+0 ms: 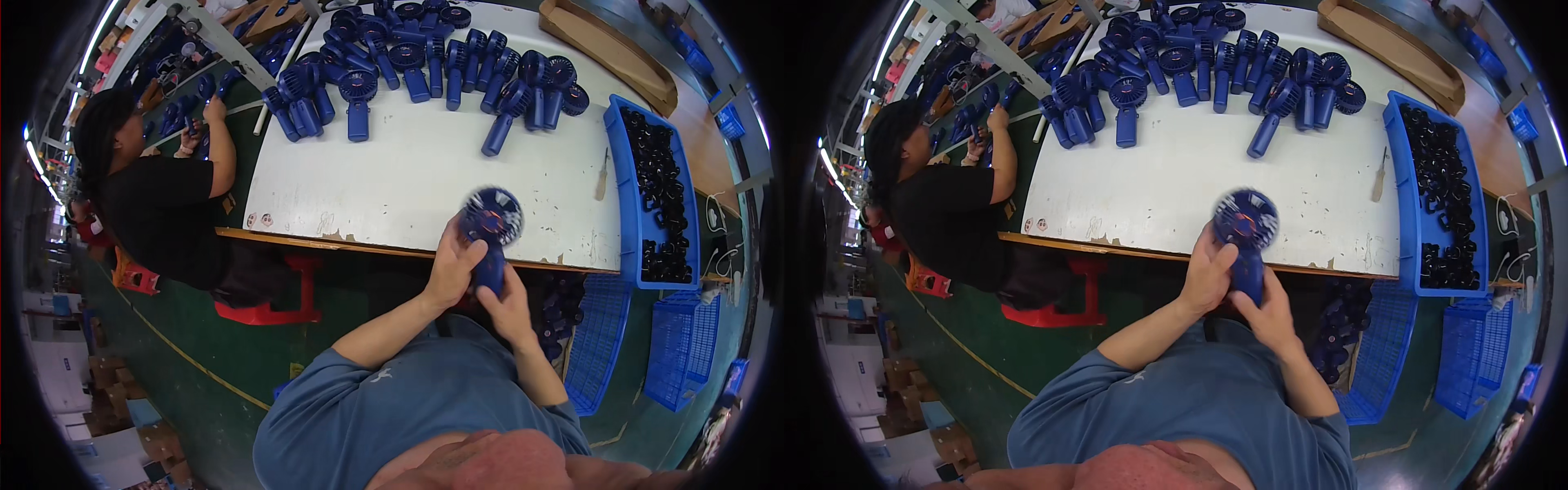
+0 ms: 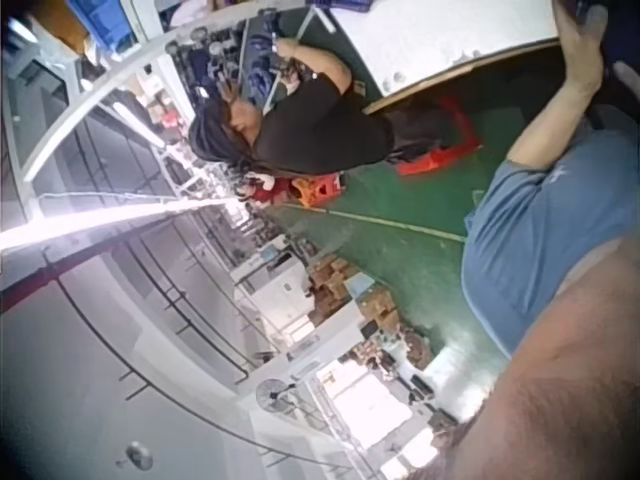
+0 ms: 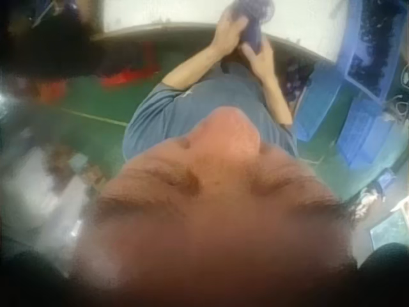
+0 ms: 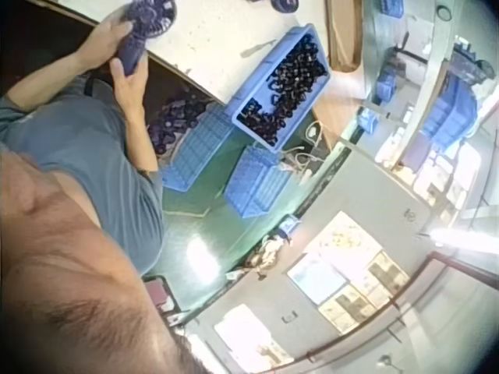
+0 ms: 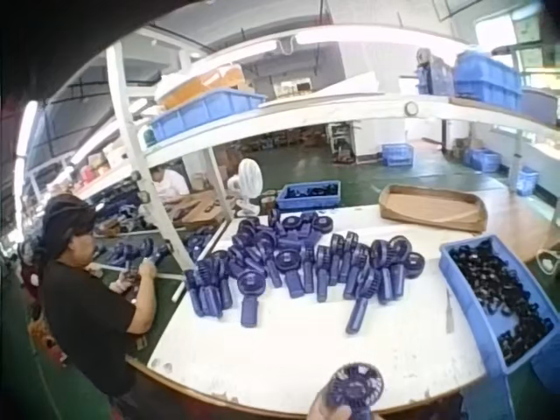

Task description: The person repeatedly picks up handheld mini fans from a table, attaches black plastic components from a tray onto each fan by hand, and places the assembled fans into a crate below.

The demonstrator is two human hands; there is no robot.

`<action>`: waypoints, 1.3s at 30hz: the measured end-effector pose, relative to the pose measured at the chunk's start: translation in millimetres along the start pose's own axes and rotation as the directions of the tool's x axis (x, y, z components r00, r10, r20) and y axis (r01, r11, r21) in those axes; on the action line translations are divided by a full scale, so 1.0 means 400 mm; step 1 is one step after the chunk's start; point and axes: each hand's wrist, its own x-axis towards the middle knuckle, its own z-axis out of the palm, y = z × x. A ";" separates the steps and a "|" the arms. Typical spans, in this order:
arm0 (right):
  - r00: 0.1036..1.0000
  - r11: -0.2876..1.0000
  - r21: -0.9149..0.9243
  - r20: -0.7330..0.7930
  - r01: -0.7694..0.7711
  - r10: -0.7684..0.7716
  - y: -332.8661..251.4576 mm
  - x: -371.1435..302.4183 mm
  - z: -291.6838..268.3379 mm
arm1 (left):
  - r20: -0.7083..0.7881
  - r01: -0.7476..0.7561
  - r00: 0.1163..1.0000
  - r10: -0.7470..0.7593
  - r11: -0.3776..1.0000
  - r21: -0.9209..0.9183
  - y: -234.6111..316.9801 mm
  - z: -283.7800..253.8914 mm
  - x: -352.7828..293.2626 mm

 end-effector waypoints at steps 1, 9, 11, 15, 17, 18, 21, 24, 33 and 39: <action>0.997 0.992 -0.099 -0.025 -0.078 0.076 0.011 0.008 0.012 | 0.013 0.017 1.000 -0.016 1.000 -0.009 0.015 0.007 0.011; 0.928 0.522 -0.773 0.243 0.360 -0.281 -0.112 0.059 0.037 | 0.324 0.708 0.694 -0.643 0.691 -0.144 0.065 -0.073 0.106; 0.892 0.311 -0.840 0.385 0.445 -0.237 -0.196 0.086 0.005 | 0.438 0.693 0.699 -0.566 0.687 -0.219 0.054 0.002 0.055; 0.782 0.488 -0.872 0.329 0.037 0.529 -0.527 0.165 -0.126 | 0.484 0.619 0.695 -0.531 0.785 -0.028 0.037 0.026 0.008; 0.994 0.243 -0.968 0.042 0.065 -0.097 -0.472 0.232 -0.376 | 0.481 0.596 0.720 -0.501 0.801 -0.058 0.066 0.046 0.012; 0.945 0.208 -0.976 -0.130 -0.068 -0.301 -0.458 0.278 -0.511 | 0.494 0.588 0.724 -0.482 0.805 -0.075 0.077 0.032 0.016; 0.853 0.068 -0.955 -0.289 -0.289 -0.435 -0.365 0.346 -0.821 | 0.490 0.550 0.758 -0.431 0.826 -0.125 0.099 0.021 0.022; 0.849 -0.014 -0.911 -0.379 -0.413 -0.368 -0.258 0.373 -0.977 | 0.476 0.514 0.776 -0.412 0.852 -0.100 0.109 -0.002 0.013; 0.957 0.924 -0.305 -0.098 0.232 -0.272 -0.345 0.215 -0.305 | 0.200 0.443 0.864 -0.463 0.886 0.135 0.103 0.021 0.024; 0.944 0.789 -0.524 0.106 0.319 -0.311 -0.208 0.098 -0.005 | 0.096 0.428 0.897 -0.431 0.903 0.043 0.099 0.005 0.022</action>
